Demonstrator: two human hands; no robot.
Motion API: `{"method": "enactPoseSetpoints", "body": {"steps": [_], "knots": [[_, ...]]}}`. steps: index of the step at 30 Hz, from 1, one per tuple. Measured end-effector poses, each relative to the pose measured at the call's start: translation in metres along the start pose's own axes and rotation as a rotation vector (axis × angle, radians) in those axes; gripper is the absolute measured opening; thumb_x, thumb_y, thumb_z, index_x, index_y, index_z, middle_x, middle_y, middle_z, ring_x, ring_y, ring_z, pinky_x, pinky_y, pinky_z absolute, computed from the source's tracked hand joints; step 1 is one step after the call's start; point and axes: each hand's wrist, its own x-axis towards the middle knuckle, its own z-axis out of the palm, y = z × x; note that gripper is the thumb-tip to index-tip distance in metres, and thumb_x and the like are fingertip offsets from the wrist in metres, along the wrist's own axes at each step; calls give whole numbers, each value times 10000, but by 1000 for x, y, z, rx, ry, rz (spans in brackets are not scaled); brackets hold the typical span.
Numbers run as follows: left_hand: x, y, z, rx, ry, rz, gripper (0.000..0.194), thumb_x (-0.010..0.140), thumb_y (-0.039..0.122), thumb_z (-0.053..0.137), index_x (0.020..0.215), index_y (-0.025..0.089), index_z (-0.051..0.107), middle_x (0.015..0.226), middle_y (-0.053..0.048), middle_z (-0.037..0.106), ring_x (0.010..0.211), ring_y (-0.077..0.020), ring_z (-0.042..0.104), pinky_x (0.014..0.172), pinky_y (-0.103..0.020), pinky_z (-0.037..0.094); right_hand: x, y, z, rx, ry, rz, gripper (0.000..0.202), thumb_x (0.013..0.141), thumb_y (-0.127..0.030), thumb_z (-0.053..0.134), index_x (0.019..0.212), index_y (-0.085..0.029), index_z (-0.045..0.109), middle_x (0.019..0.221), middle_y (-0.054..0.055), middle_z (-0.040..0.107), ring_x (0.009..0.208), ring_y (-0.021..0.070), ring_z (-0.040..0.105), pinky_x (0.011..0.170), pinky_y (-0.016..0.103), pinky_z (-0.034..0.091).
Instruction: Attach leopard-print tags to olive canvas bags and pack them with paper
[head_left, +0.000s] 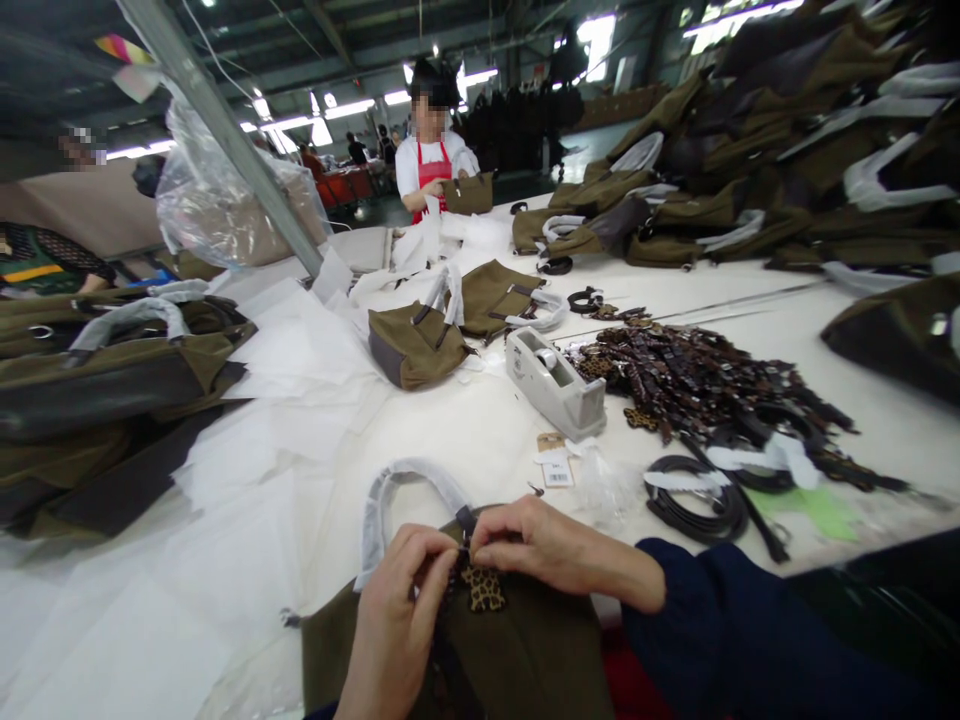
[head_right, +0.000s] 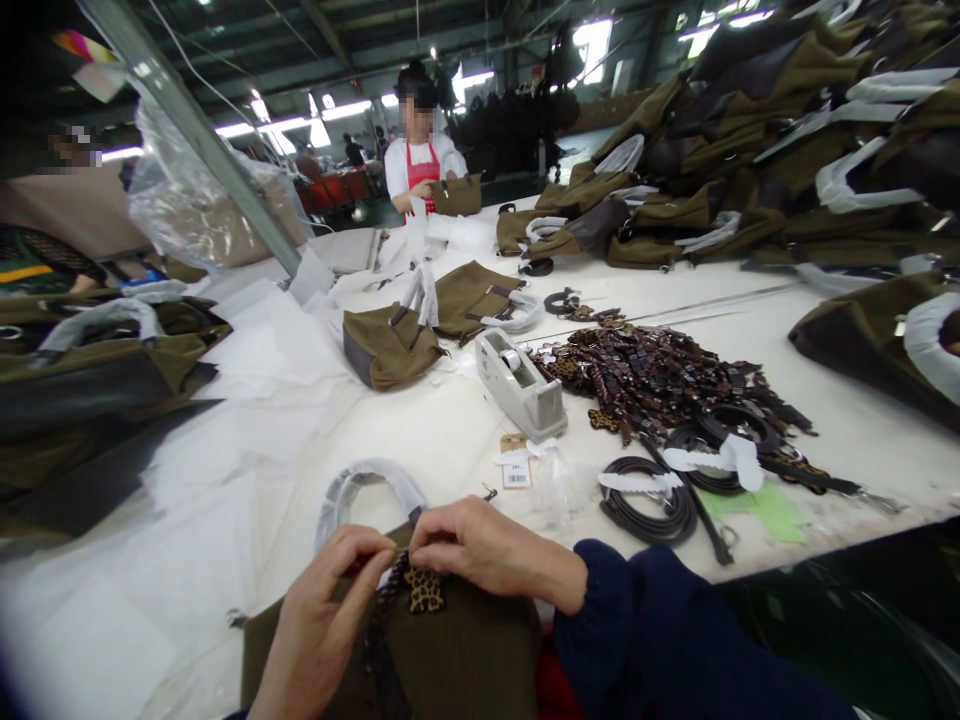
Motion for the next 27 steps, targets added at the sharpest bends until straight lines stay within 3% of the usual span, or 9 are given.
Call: {"method": "enactPoseSetpoints", "body": {"steps": [4, 7, 10, 13, 20, 27], "knots": [[1, -15, 13, 24, -57, -180, 188, 885, 369, 599, 990, 216, 626, 820, -5, 653, 688, -177, 602, 653, -286, 476, -2, 4, -2, -105, 25, 47, 199, 911, -293, 540, 844, -147, 657, 692, -27, 562, 639, 90, 474, 593, 184, 340], [2, -19, 18, 43, -121, -228, 145, 864, 349, 604, 868, 207, 632, 723, 9, 613, 651, -177, 567, 634, -281, 437, -3, 1, -2, -260, 40, 32, 208, 904, -270, 532, 761, -147, 621, 633, -39, 516, 593, 79, 425, 562, 192, 286], [6, -17, 16, -80, -145, -322, 217, 864, 395, 591, 798, 190, 623, 611, 34, 544, 583, -157, 507, 582, -257, 387, -2, -4, 0, -379, 23, 9, 221, 885, -242, 531, 694, -145, 588, 586, -44, 473, 555, 78, 360, 547, 212, 241], [10, -15, 10, -251, -160, -394, 283, 833, 452, 623, 781, 174, 634, 629, 24, 576, 585, -144, 506, 567, -240, 371, 0, -8, 1, -441, -5, 2, 221, 878, -227, 521, 691, -143, 603, 589, -33, 493, 550, 83, 364, 549, 218, 235], [8, -18, 9, -302, -147, -408, 302, 813, 466, 647, 779, 166, 642, 662, 10, 603, 597, -140, 508, 585, -236, 374, 7, -13, 2, -564, -28, -7, 226, 890, -239, 509, 754, -145, 662, 663, 13, 613, 560, 96, 416, 560, 225, 252], [8, -10, 7, -282, -163, -370, 255, 831, 412, 630, 796, 161, 651, 659, 14, 593, 581, -130, 469, 567, -235, 351, 18, -16, 6, -782, -80, 51, 219, 921, -271, 506, 856, -162, 685, 767, 60, 693, 662, 144, 570, 593, 242, 305]]}}
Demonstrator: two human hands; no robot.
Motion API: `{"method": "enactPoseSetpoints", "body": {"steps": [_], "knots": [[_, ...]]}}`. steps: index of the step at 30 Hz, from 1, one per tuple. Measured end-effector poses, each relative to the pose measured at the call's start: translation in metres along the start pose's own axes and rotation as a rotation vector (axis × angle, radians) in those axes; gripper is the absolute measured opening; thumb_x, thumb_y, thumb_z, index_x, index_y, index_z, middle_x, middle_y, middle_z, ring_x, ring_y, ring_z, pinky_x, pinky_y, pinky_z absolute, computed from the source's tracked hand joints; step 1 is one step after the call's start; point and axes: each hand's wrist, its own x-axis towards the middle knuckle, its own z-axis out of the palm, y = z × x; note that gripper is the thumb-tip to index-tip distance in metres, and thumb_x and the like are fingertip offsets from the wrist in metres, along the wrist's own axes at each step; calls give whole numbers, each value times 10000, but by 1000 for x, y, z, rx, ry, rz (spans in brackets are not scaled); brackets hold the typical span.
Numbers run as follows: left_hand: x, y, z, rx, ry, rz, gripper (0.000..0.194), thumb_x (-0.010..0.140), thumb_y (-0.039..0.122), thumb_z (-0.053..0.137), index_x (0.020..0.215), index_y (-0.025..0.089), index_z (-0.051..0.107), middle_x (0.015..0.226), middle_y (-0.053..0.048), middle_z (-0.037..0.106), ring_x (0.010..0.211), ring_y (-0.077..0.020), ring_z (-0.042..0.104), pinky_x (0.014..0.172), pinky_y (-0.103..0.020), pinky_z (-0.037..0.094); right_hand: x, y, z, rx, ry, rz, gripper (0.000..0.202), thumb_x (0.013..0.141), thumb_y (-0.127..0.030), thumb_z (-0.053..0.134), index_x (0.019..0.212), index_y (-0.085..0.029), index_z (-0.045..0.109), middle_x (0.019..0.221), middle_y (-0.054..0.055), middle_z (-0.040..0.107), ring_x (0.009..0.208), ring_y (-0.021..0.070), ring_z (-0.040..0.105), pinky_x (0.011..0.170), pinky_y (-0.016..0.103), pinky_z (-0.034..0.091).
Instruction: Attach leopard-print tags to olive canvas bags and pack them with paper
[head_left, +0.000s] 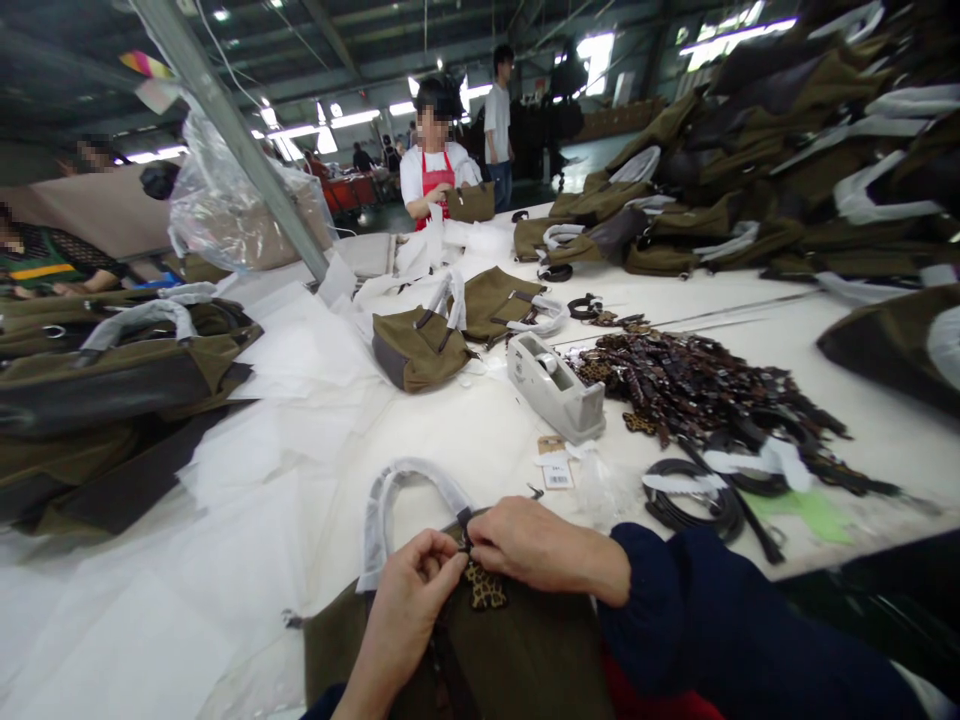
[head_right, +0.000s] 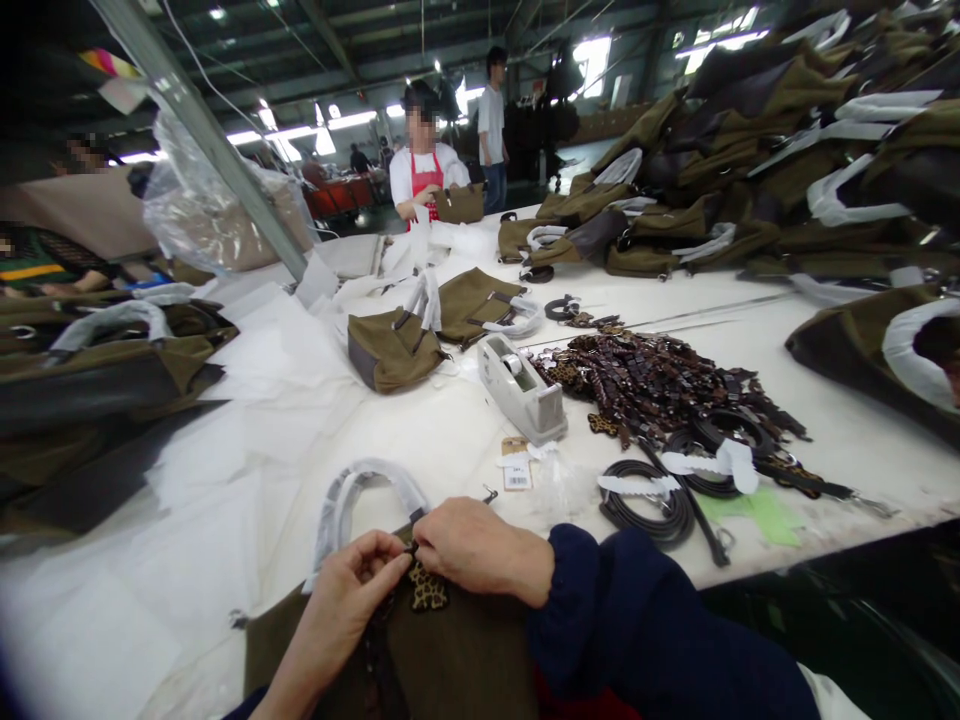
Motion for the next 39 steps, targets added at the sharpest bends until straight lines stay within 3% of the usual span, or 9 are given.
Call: {"method": "enactPoseSetpoints", "body": {"steps": [4, 7, 14, 20, 24, 28, 31, 34, 39], "knots": [[-1, -1, -6, -14, -90, 73, 235, 909, 370, 524, 908, 185, 669, 727, 5, 603, 684, -160, 533, 648, -247, 416, 1, 1, 2, -82, -12, 47, 260, 948, -361, 508, 909, -166, 677, 803, 81, 702, 737, 193, 645, 607, 253, 352], [4, -7, -4, 71, -58, 157, 192, 893, 262, 519, 1019, 206, 653, 748, 13, 584, 666, -159, 524, 649, -259, 429, 3, 2, 4, -106, -35, 43, 225, 939, -348, 533, 936, -166, 666, 821, 86, 704, 787, 221, 673, 615, 258, 379], [15, -14, 5, 342, 30, 311, 171, 913, 206, 489, 813, 211, 627, 813, -21, 597, 804, -199, 590, 750, -318, 434, 2, 5, 9, -90, 23, 45, 205, 926, -337, 549, 897, -164, 655, 794, 74, 688, 701, 190, 625, 596, 258, 343], [-10, 9, -9, 384, -23, 387, 171, 973, 250, 458, 868, 229, 592, 853, -3, 584, 808, -166, 586, 732, -285, 416, -13, 13, 3, 497, 227, 28, 225, 930, -348, 564, 1091, -210, 642, 648, -54, 522, 575, 91, 435, 556, 201, 304], [-14, 24, -12, 279, -4, 405, 150, 961, 266, 503, 863, 230, 611, 831, 8, 608, 790, -152, 585, 714, -256, 423, -11, 17, 4, 843, 65, -95, 240, 915, -336, 566, 977, -148, 702, 738, -17, 581, 665, 94, 478, 639, 194, 371], [-2, 17, -13, 187, 55, 328, 149, 928, 286, 555, 811, 222, 622, 761, 16, 612, 708, -151, 565, 650, -254, 415, -11, 23, 5, 980, -38, -73, 251, 877, -349, 611, 925, -113, 681, 765, -2, 597, 692, 102, 498, 663, 199, 389], [9, 4, -10, 155, -22, 310, 79, 900, 245, 580, 943, 237, 646, 874, 1, 649, 772, -166, 592, 686, -265, 438, -12, 30, 10, 950, 0, -63, 216, 885, -320, 597, 857, -118, 667, 721, -22, 562, 670, 89, 474, 629, 183, 364], [19, -4, -3, 228, -107, 381, 230, 869, 156, 569, 1066, 255, 632, 1009, -21, 635, 846, -180, 594, 771, -292, 452, -10, 31, 17, 857, 80, -47, 194, 891, -300, 591, 826, -131, 660, 679, -40, 533, 633, 80, 448, 593, 175, 341], [32, -10, 4, 262, -124, 512, 147, 890, 138, 485, 878, 211, 612, 946, -43, 591, 908, -206, 573, 803, -309, 444, -1, 12, 15, 472, 178, -172, 141, 919, -242, 566, 928, -171, 687, 817, 0, 668, 723, 113, 569, 679, 196, 388]]}}
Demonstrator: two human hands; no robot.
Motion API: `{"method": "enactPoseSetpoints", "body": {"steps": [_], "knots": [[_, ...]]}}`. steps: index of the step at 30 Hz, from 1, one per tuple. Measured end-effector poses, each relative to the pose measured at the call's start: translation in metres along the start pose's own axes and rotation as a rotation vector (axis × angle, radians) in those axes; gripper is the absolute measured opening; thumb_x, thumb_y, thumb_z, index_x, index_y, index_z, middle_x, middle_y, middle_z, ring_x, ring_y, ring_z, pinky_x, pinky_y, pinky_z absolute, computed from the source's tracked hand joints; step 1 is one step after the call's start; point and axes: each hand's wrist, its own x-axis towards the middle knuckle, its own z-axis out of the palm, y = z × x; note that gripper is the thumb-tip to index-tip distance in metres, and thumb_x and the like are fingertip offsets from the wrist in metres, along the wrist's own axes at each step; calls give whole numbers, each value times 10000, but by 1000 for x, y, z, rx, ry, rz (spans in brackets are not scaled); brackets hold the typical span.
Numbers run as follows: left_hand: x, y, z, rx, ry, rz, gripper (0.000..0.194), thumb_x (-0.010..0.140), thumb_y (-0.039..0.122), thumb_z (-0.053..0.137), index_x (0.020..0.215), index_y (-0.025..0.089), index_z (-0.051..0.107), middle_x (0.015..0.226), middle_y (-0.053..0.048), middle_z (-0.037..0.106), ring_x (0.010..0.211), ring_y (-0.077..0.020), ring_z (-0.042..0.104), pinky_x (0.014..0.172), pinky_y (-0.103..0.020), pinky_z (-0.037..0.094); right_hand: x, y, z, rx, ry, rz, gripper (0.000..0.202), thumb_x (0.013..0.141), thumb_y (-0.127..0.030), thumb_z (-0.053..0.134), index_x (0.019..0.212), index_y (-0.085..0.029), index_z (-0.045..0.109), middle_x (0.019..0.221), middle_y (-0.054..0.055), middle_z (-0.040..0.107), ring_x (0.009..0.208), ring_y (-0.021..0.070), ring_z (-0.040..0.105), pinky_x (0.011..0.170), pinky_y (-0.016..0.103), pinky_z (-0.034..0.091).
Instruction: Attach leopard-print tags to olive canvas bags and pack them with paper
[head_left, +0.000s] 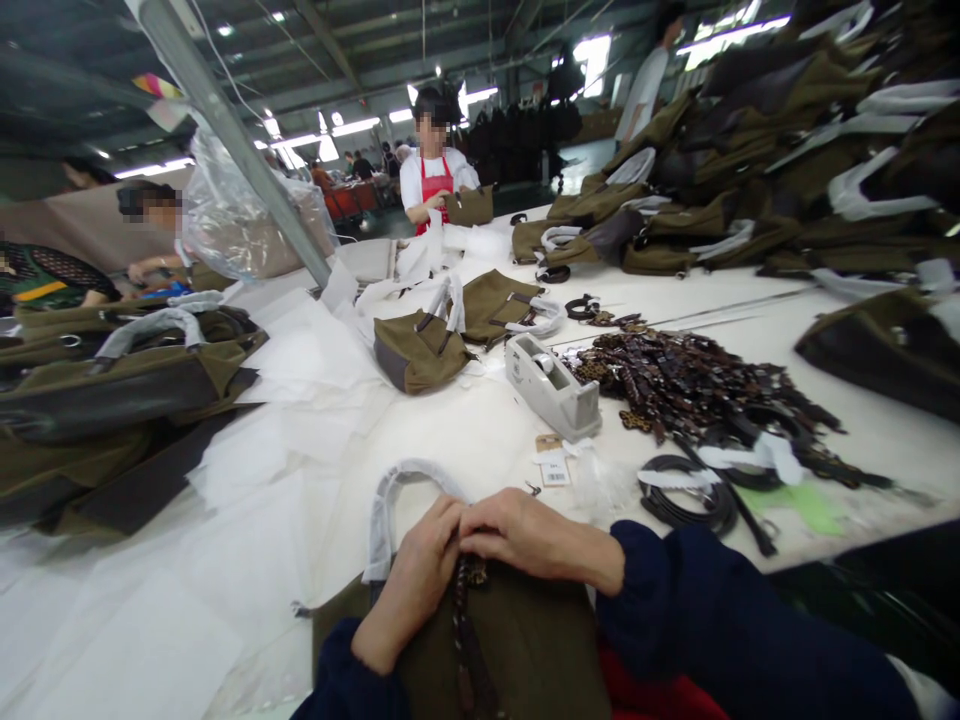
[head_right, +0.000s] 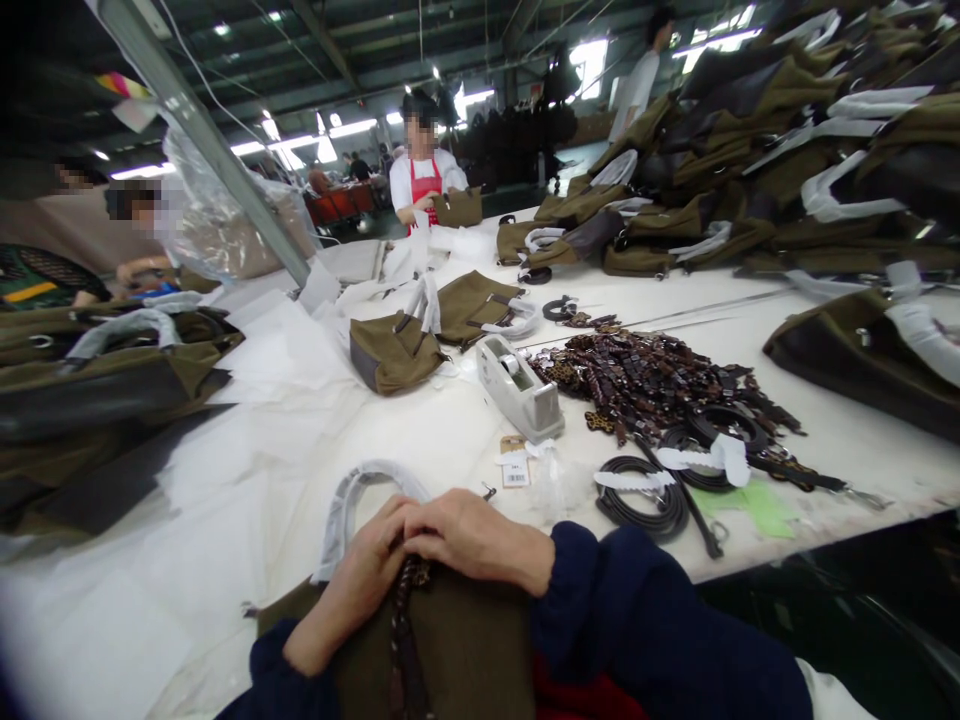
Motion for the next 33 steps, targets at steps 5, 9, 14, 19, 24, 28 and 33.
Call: {"method": "enactPoseSetpoints", "body": {"steps": [5, 9, 14, 19, 24, 28, 33], "knots": [[3, -6, -1, -36, 46, -2, 141, 908, 173, 468, 883, 199, 605, 876, -36, 597, 854, -203, 562, 767, -309, 430, 12, -21, -8, -383, -134, -28, 183, 922, -246, 559, 1023, -200, 704, 947, 58, 731, 842, 176, 657, 743, 239, 419], [9, -1, -9, -59, 45, -29, 114, 868, 161, 511, 857, 192, 621, 836, -20, 613, 808, -189, 554, 736, -293, 422, 17, -23, -14, -443, -146, -69, 196, 926, -262, 553, 1047, -233, 704, 971, 35, 738, 860, 170, 670, 738, 232, 423], [15, 2, -17, -89, -35, -83, 123, 880, 216, 539, 887, 188, 659, 831, -15, 624, 783, -173, 556, 715, -277, 419, 15, -23, -19, -610, -209, 45, 242, 914, -269, 517, 1033, -209, 720, 915, 85, 743, 810, 213, 683, 686, 272, 425], [16, -4, -14, -221, -31, -185, 147, 880, 284, 570, 955, 179, 640, 698, 23, 547, 642, -141, 497, 611, -247, 387, 13, -20, -24, -718, -209, 169, 262, 891, -267, 508, 921, -131, 731, 853, 144, 736, 807, 247, 694, 687, 293, 447], [16, -9, -13, -329, -54, -222, 171, 869, 293, 577, 964, 174, 655, 672, 25, 558, 617, -138, 517, 598, -243, 394, 19, -17, -18, -731, -196, 166, 256, 869, -264, 526, 903, -122, 737, 861, 163, 739, 803, 275, 706, 667, 300, 463], [16, -10, -15, -363, -61, -211, 204, 855, 308, 599, 974, 169, 690, 688, 6, 609, 606, -142, 551, 596, -247, 424, 22, -20, -19, -734, -246, 179, 242, 859, -270, 558, 887, -114, 740, 846, 175, 738, 800, 285, 709, 660, 303, 478], [15, -11, -18, -392, -85, -242, 209, 860, 311, 599, 976, 174, 708, 699, -9, 658, 609, -154, 588, 614, -258, 454, 27, -19, -13, -748, -204, 194, 242, 890, -232, 519, 906, -110, 728, 854, 164, 740, 803, 280, 708, 668, 311, 500]]}}
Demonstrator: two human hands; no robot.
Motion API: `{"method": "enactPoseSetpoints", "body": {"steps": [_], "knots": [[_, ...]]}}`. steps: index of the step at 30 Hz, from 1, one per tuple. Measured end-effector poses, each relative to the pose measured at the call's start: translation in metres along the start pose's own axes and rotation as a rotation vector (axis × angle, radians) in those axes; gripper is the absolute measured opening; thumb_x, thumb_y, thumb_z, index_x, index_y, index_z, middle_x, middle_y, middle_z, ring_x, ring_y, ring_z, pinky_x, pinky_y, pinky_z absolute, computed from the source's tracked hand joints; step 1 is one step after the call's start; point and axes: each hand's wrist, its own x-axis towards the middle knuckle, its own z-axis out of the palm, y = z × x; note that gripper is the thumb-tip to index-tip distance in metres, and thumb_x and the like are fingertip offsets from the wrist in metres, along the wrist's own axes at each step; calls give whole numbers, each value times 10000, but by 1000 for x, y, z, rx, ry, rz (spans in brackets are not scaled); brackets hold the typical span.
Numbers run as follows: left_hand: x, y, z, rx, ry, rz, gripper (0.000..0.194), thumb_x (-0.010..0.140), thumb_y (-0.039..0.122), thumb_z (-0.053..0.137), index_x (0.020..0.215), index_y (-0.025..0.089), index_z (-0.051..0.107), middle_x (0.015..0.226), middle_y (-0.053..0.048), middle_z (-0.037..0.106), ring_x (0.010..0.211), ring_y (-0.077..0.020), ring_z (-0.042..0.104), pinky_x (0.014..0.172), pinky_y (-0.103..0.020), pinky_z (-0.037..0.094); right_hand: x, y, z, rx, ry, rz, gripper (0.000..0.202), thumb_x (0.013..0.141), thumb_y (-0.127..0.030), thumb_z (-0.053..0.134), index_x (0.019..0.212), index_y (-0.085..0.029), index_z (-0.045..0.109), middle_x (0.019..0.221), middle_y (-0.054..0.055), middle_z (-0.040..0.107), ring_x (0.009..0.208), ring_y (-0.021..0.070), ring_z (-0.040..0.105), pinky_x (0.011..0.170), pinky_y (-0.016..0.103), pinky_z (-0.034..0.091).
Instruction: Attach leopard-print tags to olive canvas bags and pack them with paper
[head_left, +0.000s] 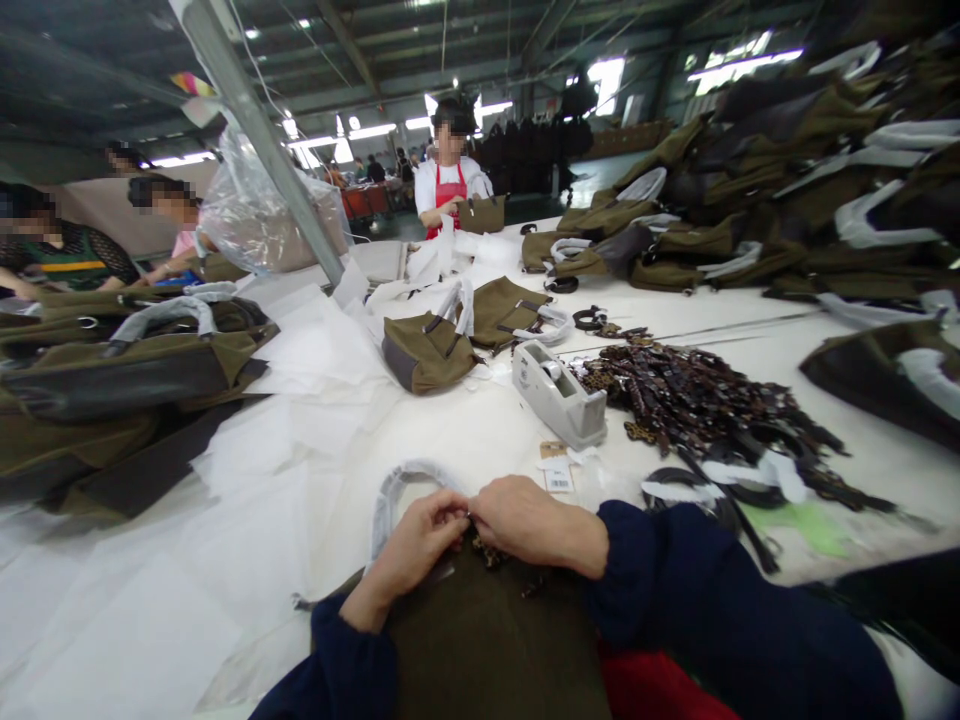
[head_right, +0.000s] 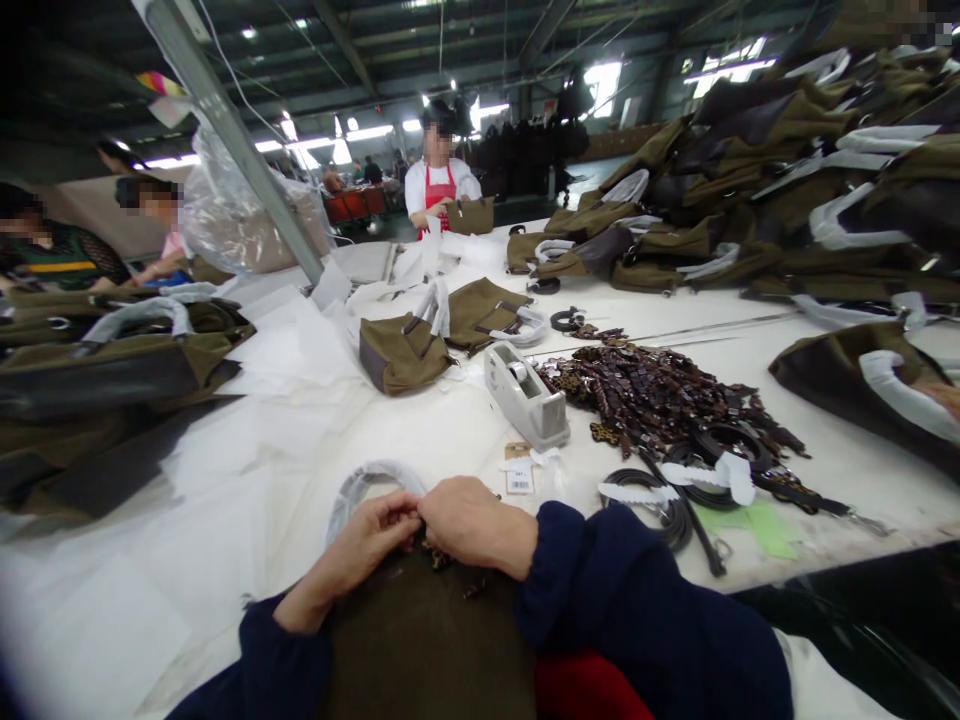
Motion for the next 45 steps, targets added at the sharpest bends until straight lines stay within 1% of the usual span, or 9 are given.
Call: {"method": "enactPoseSetpoints", "body": {"steps": [3, 12, 19, 22, 25, 28, 30, 36, 45], "knots": [[0, -2, -1, -1, -24, -25, 195, 863, 299, 574, 963, 181, 694, 711, -10, 668, 628, -168, 616, 640, -274, 471, 4, -3, 4, -2, 1, 26, 243, 912, -204, 491, 926, -114, 717, 862, 156, 739, 799, 271, 708, 655, 301, 497], [-16, 5, -6, 170, 150, -39, 172, 852, 311, 601, 725, 203, 557, 626, 43, 529, 504, -127, 508, 501, -238, 391, -20, 5, 5, 76, 115, 7, 200, 979, -210, 436, 1162, -171, 507, 843, 65, 699, 741, 213, 675, 565, 264, 383], [-39, 29, 7, -195, 179, -41, 214, 859, 386, 639, 830, 175, 621, 880, -21, 613, 691, -135, 575, 607, -248, 504, -52, 25, 7, 101, 121, 93, 157, 972, -246, 487, 902, -165, 602, 801, 62, 660, 711, 173, 601, 618, 261, 358], [-38, 31, 23, -337, 192, -41, 202, 878, 356, 631, 842, 158, 637, 979, -53, 648, 761, -138, 614, 708, -263, 531, -52, 20, 7, 304, 313, 37, 243, 960, -332, 525, 808, -163, 609, 824, 53, 624, 730, 143, 557, 650, 247, 370], [-35, 30, 35, -453, 250, -33, 188, 866, 333, 661, 825, 151, 637, 864, -28, 642, 739, -126, 613, 703, -243, 533, -44, 11, 15, 812, 475, -44, 289, 916, -365, 587, 721, -154, 558, 877, 46, 625, 699, 107, 545, 624, 225, 397], [-33, 29, 39, -523, 320, -5, 183, 794, 292, 744, 851, 155, 636, 847, -14, 644, 737, -119, 617, 706, -231, 536, -34, 6, 29, 1397, 396, 9, 321, 868, -438, 639, 757, -154, 538, 767, 25, 653, 554, 86, 541, 513, 205, 416], [-32, 27, 39, -527, 330, 1, 226, 767, 275, 769, 916, 166, 639, 881, -20, 667, 805, -140, 645, 760, -246, 545, -29, 7, 36, 1611, 339, 35, 344, 813, -457, 700, 799, -144, 557, 689, 7, 649, 526, 90, 552, 502, 206, 447], [-30, 19, 41, -458, 391, -65, 185, 808, 308, 739, 902, 171, 657, 790, -5, 707, 720, -128, 682, 718, -234, 565, -28, 11, 43, 1742, 312, 70, 365, 740, -416, 783, 858, -132, 586, 702, 18, 694, 603, 105, 638, 622, 232, 535], [-31, 25, 46, -363, 396, -52, 186, 839, 335, 701, 908, 162, 713, 726, -10, 713, 648, -124, 655, 647, -222, 551, -31, 8, 39, 1604, 381, 82, 302, 800, -395, 730, 899, -120, 656, 704, 3, 655, 527, 71, 551, 508, 184, 448]]}}
